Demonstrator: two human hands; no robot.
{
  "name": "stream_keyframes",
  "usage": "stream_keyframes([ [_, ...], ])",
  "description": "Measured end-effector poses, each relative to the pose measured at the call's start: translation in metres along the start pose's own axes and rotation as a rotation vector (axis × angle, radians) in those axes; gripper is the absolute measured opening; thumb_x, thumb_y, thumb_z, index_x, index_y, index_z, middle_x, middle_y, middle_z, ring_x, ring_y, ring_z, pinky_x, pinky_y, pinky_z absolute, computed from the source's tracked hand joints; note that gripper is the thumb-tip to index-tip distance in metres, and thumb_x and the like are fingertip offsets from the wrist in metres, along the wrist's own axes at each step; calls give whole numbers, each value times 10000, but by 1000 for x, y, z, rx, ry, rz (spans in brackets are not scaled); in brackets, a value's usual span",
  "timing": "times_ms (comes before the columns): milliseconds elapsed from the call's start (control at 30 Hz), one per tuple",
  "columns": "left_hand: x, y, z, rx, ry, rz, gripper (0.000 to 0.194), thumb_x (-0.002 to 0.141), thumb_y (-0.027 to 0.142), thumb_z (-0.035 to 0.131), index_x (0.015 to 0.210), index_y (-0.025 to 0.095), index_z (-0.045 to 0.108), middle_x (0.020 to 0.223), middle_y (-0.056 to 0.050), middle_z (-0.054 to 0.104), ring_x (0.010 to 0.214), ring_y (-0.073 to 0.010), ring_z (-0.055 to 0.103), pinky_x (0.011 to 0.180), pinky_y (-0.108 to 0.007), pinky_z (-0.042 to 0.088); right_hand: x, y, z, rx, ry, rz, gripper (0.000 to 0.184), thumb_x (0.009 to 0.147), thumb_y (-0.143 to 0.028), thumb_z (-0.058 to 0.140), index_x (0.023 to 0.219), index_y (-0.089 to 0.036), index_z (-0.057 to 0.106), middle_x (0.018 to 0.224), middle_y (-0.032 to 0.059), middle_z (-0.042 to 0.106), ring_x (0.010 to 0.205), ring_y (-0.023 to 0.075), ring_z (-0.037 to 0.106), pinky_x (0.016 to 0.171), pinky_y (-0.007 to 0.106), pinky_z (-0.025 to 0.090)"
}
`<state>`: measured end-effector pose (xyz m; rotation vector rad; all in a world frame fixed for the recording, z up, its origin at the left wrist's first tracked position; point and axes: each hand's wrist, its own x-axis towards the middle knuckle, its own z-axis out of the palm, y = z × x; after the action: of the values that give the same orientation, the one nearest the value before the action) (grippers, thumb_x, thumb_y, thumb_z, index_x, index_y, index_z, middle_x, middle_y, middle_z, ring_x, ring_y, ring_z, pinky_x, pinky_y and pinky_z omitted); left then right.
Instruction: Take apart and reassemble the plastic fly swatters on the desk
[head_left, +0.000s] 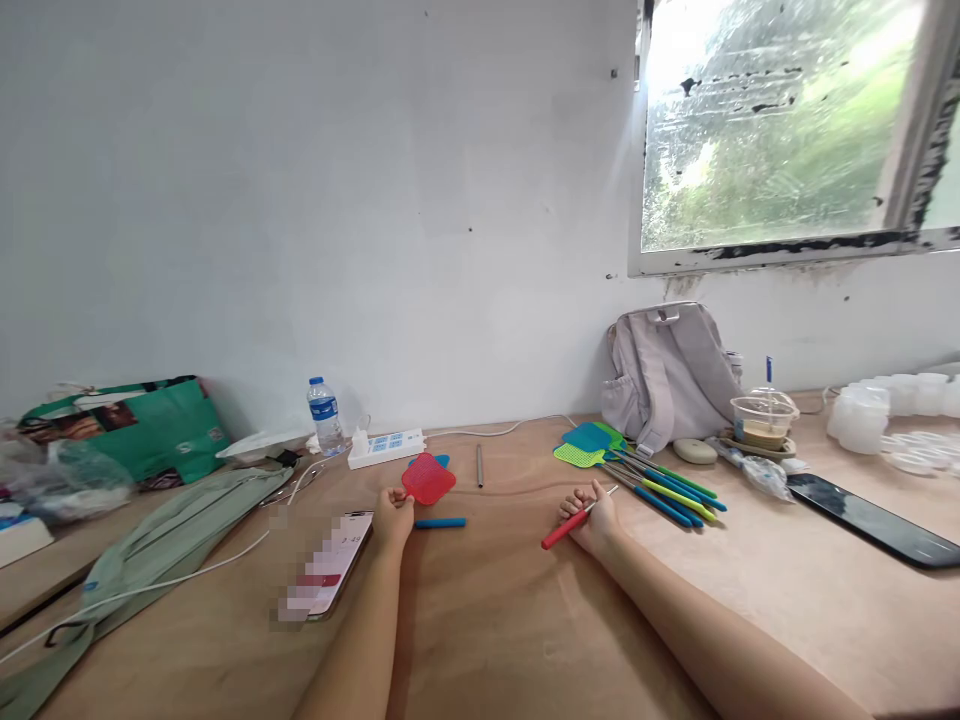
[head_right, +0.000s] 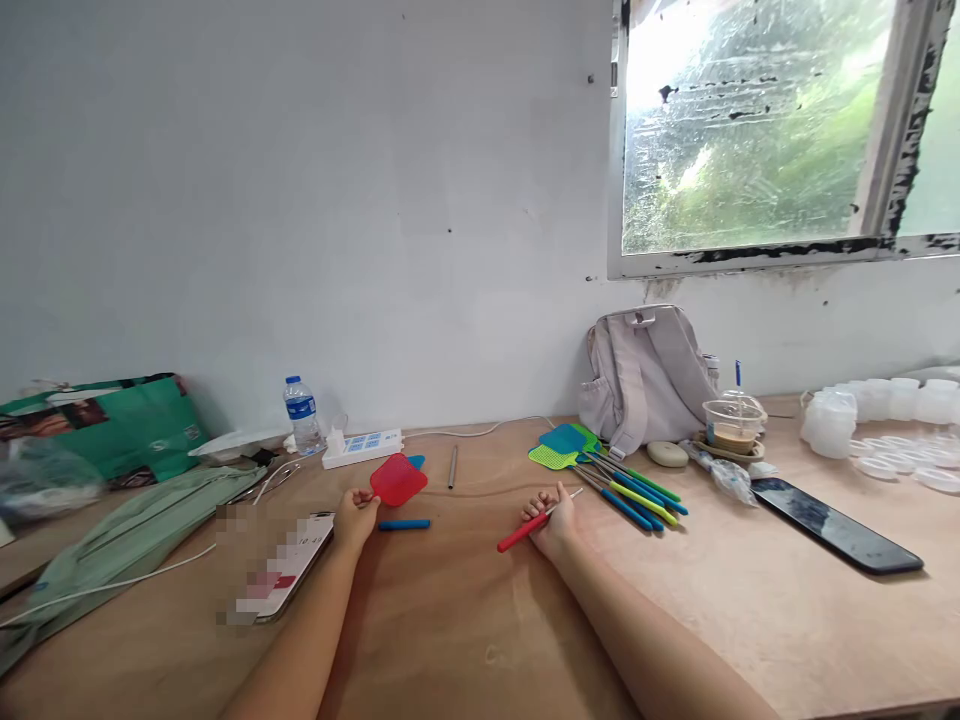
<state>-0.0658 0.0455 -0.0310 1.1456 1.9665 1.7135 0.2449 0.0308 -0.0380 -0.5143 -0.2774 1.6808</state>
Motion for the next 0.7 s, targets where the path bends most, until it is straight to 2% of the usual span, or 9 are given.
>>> stream_keyframes([
  [133, 2, 2, 2, -281, 115, -63, 183, 711, 115, 529, 716, 197, 366, 729, 11, 549, 726, -121, 602, 718, -280, 476, 2, 3, 1, 24, -6, -1, 410, 851, -444, 263, 520, -204, 284, 350, -48, 311, 316, 99, 327, 384, 227, 266],
  [233, 2, 8, 3, -494, 118, -99, 195, 750, 114, 496, 696, 202, 330, 688, 28, 533, 735, -106, 608, 727, -280, 493, 4, 4, 1, 25, -22, 10, 397, 850, -424, 272, 521, -203, 291, 355, -47, 316, 313, 97, 331, 385, 231, 276],
  [400, -16, 25, 12, -753, -73, -190, 206, 756, 97, 479, 622, 196, 357, 648, 9, 571, 738, -117, 623, 728, -268, 499, 3, 1, 2, -75, -40, 38, 406, 846, -422, 270, 504, -204, 276, 342, -51, 294, 313, 92, 325, 371, 222, 281],
  [600, -63, 54, 32, -933, -339, -291, 96, 751, 129, 513, 688, 188, 472, 725, -10, 620, 763, -118, 622, 736, -253, 498, 3, -5, 4, -289, 21, 149, 327, 791, -256, 428, 507, -203, 275, 337, -103, 217, 270, 47, 209, 304, 168, 186],
  [700, -85, 65, 37, -971, -431, -341, 78, 716, 147, 574, 714, 183, 504, 736, -1, 622, 708, -113, 620, 700, -249, 503, 4, -8, 4, -379, 75, 140, 284, 755, -237, 481, 544, -206, 293, 359, -117, 234, 264, 32, 192, 285, 147, 148],
])
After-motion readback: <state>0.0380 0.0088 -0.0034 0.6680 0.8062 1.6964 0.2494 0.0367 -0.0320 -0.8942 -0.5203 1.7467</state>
